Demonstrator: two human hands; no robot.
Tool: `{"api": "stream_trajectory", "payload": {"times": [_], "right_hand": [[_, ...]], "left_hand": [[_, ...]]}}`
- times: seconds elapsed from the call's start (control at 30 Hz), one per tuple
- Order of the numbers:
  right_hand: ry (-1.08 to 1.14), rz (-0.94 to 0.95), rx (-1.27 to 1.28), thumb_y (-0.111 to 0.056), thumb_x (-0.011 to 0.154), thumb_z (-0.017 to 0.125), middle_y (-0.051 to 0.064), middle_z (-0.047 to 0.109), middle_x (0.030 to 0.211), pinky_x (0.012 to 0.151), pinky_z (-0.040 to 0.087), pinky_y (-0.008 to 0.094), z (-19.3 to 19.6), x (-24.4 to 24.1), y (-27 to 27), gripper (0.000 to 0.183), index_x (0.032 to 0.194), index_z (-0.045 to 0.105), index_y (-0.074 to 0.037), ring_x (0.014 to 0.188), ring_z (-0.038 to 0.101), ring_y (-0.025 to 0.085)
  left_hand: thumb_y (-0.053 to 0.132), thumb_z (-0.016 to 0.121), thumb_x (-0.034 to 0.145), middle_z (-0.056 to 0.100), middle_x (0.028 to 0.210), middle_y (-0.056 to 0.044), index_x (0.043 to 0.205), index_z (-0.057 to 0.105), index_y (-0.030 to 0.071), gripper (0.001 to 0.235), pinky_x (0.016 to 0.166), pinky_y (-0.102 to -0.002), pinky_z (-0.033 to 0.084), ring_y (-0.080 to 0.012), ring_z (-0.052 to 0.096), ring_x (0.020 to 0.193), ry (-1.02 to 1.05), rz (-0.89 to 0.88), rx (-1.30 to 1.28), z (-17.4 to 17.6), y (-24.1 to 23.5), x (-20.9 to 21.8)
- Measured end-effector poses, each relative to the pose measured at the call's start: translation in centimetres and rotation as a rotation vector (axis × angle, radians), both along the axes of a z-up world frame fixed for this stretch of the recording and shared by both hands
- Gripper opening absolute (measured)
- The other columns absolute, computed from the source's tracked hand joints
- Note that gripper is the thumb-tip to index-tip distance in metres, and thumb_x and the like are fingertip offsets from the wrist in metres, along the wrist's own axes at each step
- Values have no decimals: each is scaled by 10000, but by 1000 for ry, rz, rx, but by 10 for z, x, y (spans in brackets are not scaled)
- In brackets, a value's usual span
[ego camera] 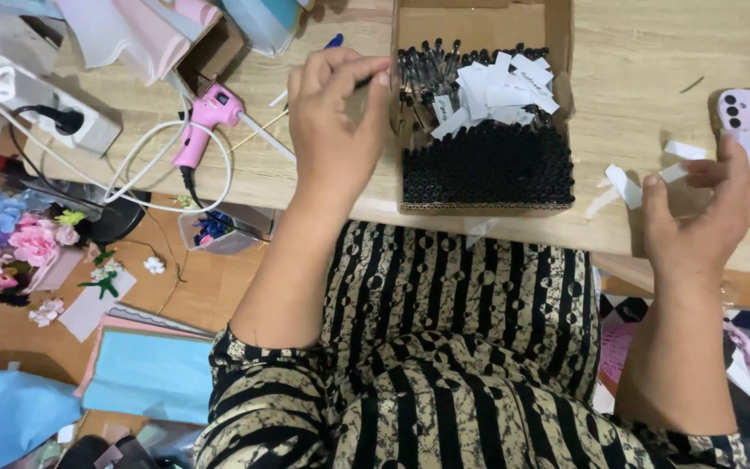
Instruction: Attaching small white paper labels or tags to the ends of thin black sticks at a workstation.
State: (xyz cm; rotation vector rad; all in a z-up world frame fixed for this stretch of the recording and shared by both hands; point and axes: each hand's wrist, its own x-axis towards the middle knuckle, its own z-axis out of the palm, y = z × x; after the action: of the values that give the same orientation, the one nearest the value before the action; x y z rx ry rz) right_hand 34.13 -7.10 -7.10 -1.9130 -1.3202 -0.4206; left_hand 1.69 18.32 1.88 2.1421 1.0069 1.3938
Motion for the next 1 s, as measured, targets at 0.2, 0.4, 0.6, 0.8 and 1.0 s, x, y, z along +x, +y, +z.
{"api": "stream_trajectory", "payload": {"times": [0.2,0.4,0.6,0.8,1.0], "right_hand": [[-3,46,168,229,1042,802,369,353,1513,1268,361,602,-8,-3,3,764,1569,258,134,1456,392,528],[-97,-44,213,72,1163,838,282,193,1628,1369,163,541,-65,36,-15,826,1577,123,73,1580,206,426],[-133,-139,201,88,1206,911,140,74,1729,1438,88,453,-107,61,-35,982,1636,39,-45,1668,119,309],[-162,-139,219,54,1202,902,72,18,1751,1453,84,458,-114,68,-41,1003,1649,12,-71,1689,83,275],[-155,-107,248,58,1188,867,124,70,1736,1450,93,430,-106,62,-35,960,1632,26,-70,1679,126,305]], "left_hand": [[264,843,863,643,1156,-57,883,815,200,73,1005,-555,411,-349,491,1176,313,-13,76,-11,37,12],[240,695,953,494,1140,-79,737,741,114,254,938,-447,341,-321,368,1047,972,-77,-126,3,48,50],[-138,605,820,411,1233,-98,702,729,43,249,1029,-402,458,-360,354,1081,1284,-265,-70,0,68,75],[-133,582,653,459,1184,-125,1189,501,100,591,1041,-393,393,-313,398,1112,1034,-407,-236,-9,82,85],[0,786,645,430,1164,-125,1305,449,104,748,897,-368,454,-305,377,1092,1102,-476,-106,-13,90,87]]}}
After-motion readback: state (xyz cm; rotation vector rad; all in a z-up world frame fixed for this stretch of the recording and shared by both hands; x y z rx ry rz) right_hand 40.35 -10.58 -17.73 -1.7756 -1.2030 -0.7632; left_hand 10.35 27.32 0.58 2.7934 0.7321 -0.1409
